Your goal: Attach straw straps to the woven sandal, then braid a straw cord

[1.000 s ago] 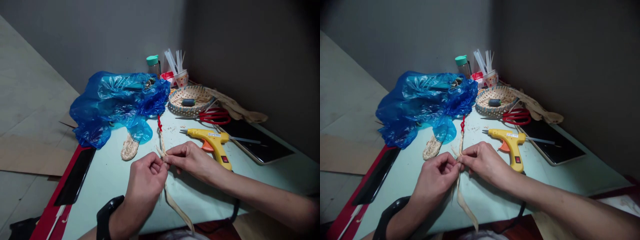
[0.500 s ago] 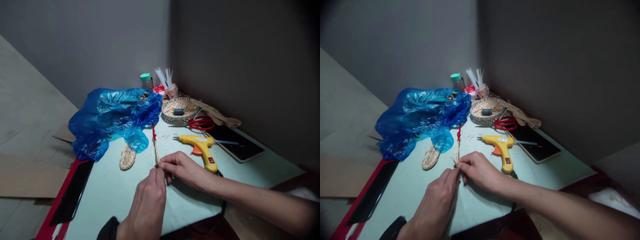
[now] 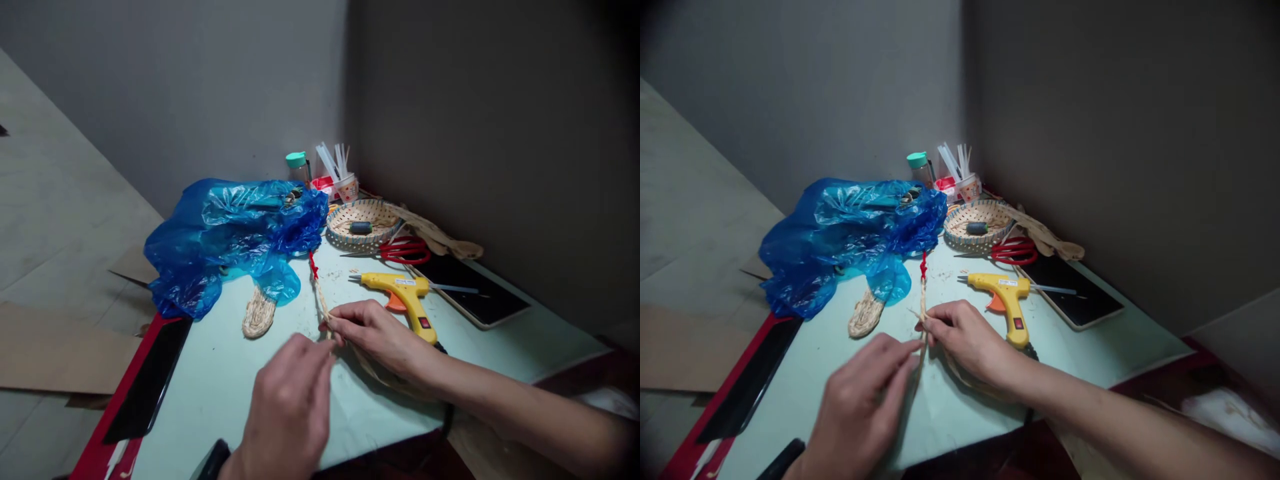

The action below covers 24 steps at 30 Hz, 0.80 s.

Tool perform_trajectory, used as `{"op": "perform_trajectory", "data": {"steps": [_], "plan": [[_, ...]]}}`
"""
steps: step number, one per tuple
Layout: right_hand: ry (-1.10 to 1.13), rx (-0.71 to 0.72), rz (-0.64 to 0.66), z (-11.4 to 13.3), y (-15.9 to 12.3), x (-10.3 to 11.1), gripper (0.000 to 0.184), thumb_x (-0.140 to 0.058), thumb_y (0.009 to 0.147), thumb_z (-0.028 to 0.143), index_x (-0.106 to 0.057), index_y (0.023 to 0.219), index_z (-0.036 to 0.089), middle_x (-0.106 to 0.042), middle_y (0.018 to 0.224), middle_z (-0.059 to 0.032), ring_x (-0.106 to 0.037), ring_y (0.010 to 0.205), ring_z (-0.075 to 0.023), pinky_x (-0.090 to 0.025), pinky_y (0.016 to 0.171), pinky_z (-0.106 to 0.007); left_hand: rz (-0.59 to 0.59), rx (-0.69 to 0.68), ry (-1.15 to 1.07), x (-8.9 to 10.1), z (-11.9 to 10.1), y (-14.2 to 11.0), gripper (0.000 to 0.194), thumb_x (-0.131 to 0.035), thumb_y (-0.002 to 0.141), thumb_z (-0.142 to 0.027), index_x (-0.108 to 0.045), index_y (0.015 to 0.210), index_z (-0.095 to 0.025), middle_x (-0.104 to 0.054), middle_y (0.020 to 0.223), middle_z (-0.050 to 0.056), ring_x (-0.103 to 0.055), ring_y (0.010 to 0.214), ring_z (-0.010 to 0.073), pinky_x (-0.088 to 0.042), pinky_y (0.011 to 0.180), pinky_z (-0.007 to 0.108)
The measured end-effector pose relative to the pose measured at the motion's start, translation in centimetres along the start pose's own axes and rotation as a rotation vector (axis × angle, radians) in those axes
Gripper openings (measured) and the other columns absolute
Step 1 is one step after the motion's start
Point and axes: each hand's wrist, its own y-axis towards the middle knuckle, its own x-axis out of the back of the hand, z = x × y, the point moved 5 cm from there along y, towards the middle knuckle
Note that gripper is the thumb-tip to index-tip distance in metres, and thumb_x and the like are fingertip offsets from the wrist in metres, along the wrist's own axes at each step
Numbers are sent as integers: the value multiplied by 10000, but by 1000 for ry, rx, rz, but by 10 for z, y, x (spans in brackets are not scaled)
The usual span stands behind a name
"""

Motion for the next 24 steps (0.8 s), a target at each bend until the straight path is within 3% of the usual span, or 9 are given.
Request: {"op": "perform_trajectory", "data": {"steps": [2, 4, 6, 8, 10, 13, 16, 20, 24], "plan": [[2, 5, -10, 2, 0, 1, 348, -519, 919, 346, -534, 626, 157, -476, 604, 23, -393, 596, -120, -290, 562, -242, -23, 297, -241, 3, 20, 8, 144, -547, 902, -193, -667, 978, -169, -662, 903, 74, -639, 830, 192, -491, 756, 301], [6, 10, -2, 2, 0, 0, 335, -524, 916, 341, -541, 635, 159, -516, 615, 13, -437, 606, -126, -312, 576, -240, 97, 532, -583, -11, 33, 12, 170, -605, 871, -239, -645, 1024, -177, -661, 973, 64, -629, 911, 186, -473, 832, 295], [22, 15, 24, 2, 0, -3, 307, -479, 937, 326, -549, 686, 163, -559, 632, 4, -497, 619, -137, -356, 604, -240, 227, 626, -964, -32, 32, 15, 160, -592, 875, -253, -624, 1007, -168, -635, 886, 38, -611, 845, 159, -470, 794, 271], [29, 21, 40, 0, 0, -5, 267, -446, 948, 293, -554, 738, 167, -592, 665, -6, -545, 650, -148, -392, 635, -245, 270, 687, -1185, -49, 31, 15, 131, -577, 883, -283, -595, 907, -156, -559, 748, -2, -525, 637, 100, -428, 614, 217], [16, 20, 26, -2, -1, -5, 221, -461, 940, 266, -553, 764, 170, -602, 702, -12, -557, 680, -152, -402, 646, -248, 256, 731, -1232, -61, 33, 13, 173, -584, 880, -322, -556, 837, -157, -459, 654, -47, -364, 499, 54, -301, 477, 180], [-12, 4, -21, -8, -2, -2, 94, -486, 938, 251, -528, 891, 181, -610, 731, -3, -570, 700, -156, -406, 640, -250, 231, 756, -1224, -69, 37, 9, 211, -566, 886, -368, -530, 857, -162, -394, 617, -75, -224, 453, 40, -174, 420, 178], [-55, -18, -38, -10, -2, 1, 58, -473, 943, 232, -448, 989, 207, -614, 694, 27, -576, 664, -150, -405, 601, -241, 197, 773, -1207, -68, 40, 8, 226, -559, 889, -378, -496, 824, -171, -414, 603, -76, -210, 437, 35, -146, 402, 185], [-172, -29, -22, -3, 0, 3, 40, -462, 940, 213, -438, 908, 212, -607, 689, 28, -547, 635, -137, -385, 568, -231, 163, 779, -1161, -64, 42, 8, 273, -606, 867, -385, -452, 759, -187, -409, 548, -87, -239, 407, 29, -153, 387, 188], [-216, 9, 84, 9, 1, 4, 37, -453, 949, 210, -445, 913, 203, -614, 692, 17, -557, 647, -142, -404, 604, -241, 128, 848, -1221, -63, 41, 9, 284, -630, 853, -373, -461, 727, -182, -401, 534, -86, -181, 421, 29, -102, 384, 185]]}}
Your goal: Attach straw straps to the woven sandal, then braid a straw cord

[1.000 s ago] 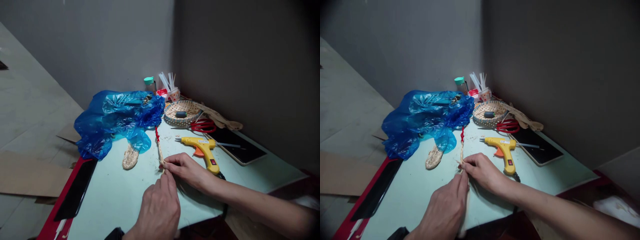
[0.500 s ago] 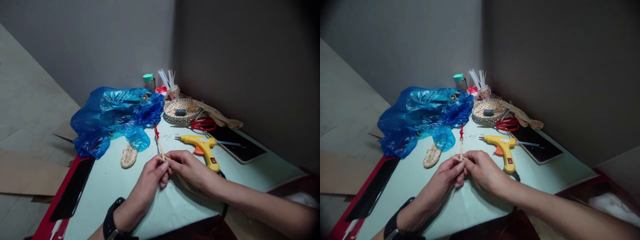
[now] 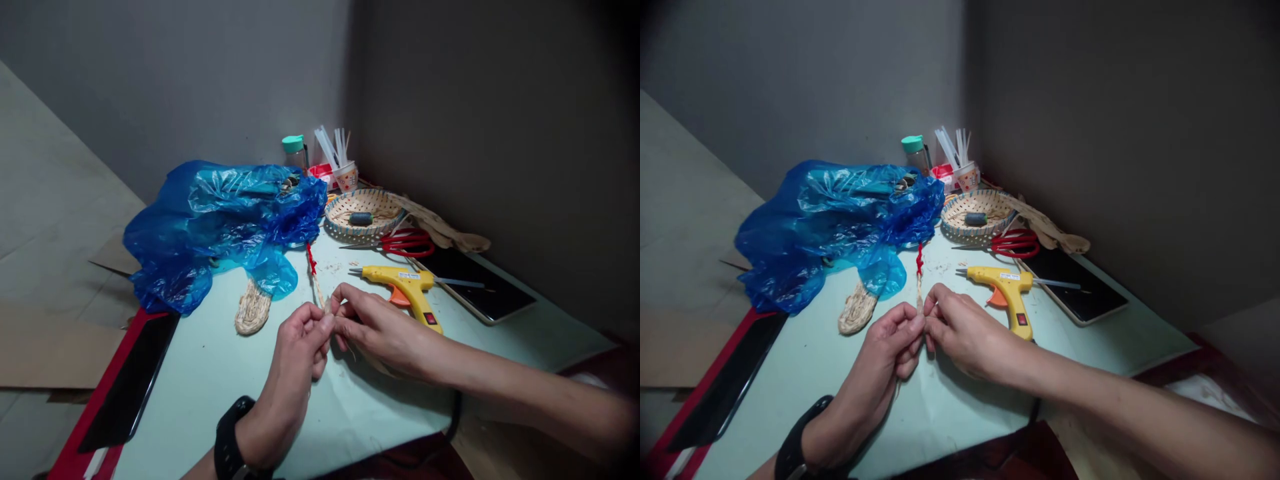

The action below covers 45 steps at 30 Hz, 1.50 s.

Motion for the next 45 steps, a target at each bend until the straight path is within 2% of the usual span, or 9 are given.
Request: {"op": "perform_trajectory", "data": {"steps": [6, 11, 16, 25, 28, 31, 36, 41, 45], "plan": [[-289, 33, 31, 8, -3, 6, 104, -435, 971, 256, -512, 959, 188, -642, 806, -39, -572, 758, -181, -383, 656, -268, -59, 44, -103, -2, 0, -2, 232, -612, 861, -320, -476, 735, -181, -413, 523, -76, -185, 430, 37, -88, 399, 193], [-738, -1, -9, 16, -9, 11, 111, -460, 938, 203, -491, 831, 201, -566, 673, -16, -447, 548, -145, -255, 520, -267, -96, 44, -100, 2, 1, -2, 203, -619, 862, -316, -543, 756, -160, -371, 539, -79, -183, 444, 39, -88, 405, 196], [-855, 16, 1, 33, -28, 1, 100, -502, 824, 86, -503, 819, 186, -585, 653, -17, -453, 496, -136, -252, 484, -275, -107, 29, -95, 0, 2, 0, 169, -650, 844, -269, -604, 766, -126, -456, 563, -47, -230, 437, 28, -117, 407, 195], [-1186, 519, -76, 29, -47, -61, 269, -576, 698, 40, -617, 952, 119, -666, 813, -101, -588, 656, -239, -358, 517, -348, -54, 39, -268, 0, -2, -11, 176, -690, 825, -239, -670, 852, -67, -463, 629, -32, -321, 496, 20, -248, 453, 134], [-1089, 509, -176, 40, -44, -44, 53, -583, 849, 162, -631, 867, 148, -663, 811, -92, -597, 748, -264, -421, 646, -388, -64, 42, -279, 2, -2, -9, 166, -703, 821, -244, -653, 848, -88, -491, 669, -18, -347, 505, 24, -252, 453, 136], [-1006, 429, -385, 62, -45, -7, 267, -490, 961, 294, -594, 743, 181, -607, 693, -75, -563, 633, -233, -379, 581, -371, -63, 13, -278, 3, -3, -7, 178, -705, 829, -263, -648, 834, -94, -498, 685, -20, -270, 483, 13, -196, 431, 140], [-785, 432, -523, 90, -49, 31, 167, -459, 981, 237, -581, 1083, 187, -647, 1027, -118, -614, 912, -249, -431, 768, -354, -103, 1, -219, 6, -1, -7, 223, -696, 841, -306, -674, 856, -85, -524, 674, -11, -263, 468, 4, -170, 422, 132], [-498, 35, -97, 46, -13, 20, 255, -536, 948, 421, -614, 1048, 199, -678, 887, -75, -627, 794, -235, -424, 656, -311, -110, -30, -204, 5, -4, -8, 223, -756, 765, -313, -668, 766, -109, -511, 622, -29, -288, 461, 12, -196, 422, 134], [-220, -15, 126, 19, 5, 1, 226, -510, 960, 381, -580, 975, 167, -662, 811, -54, -629, 769, -198, -432, 661, -271, -105, -59, -177, 3, -6, -6, 255, -744, 770, -355, -674, 782, -110, -494, 602, -39, -239, 455, 17, -172, 419, 148]]}}
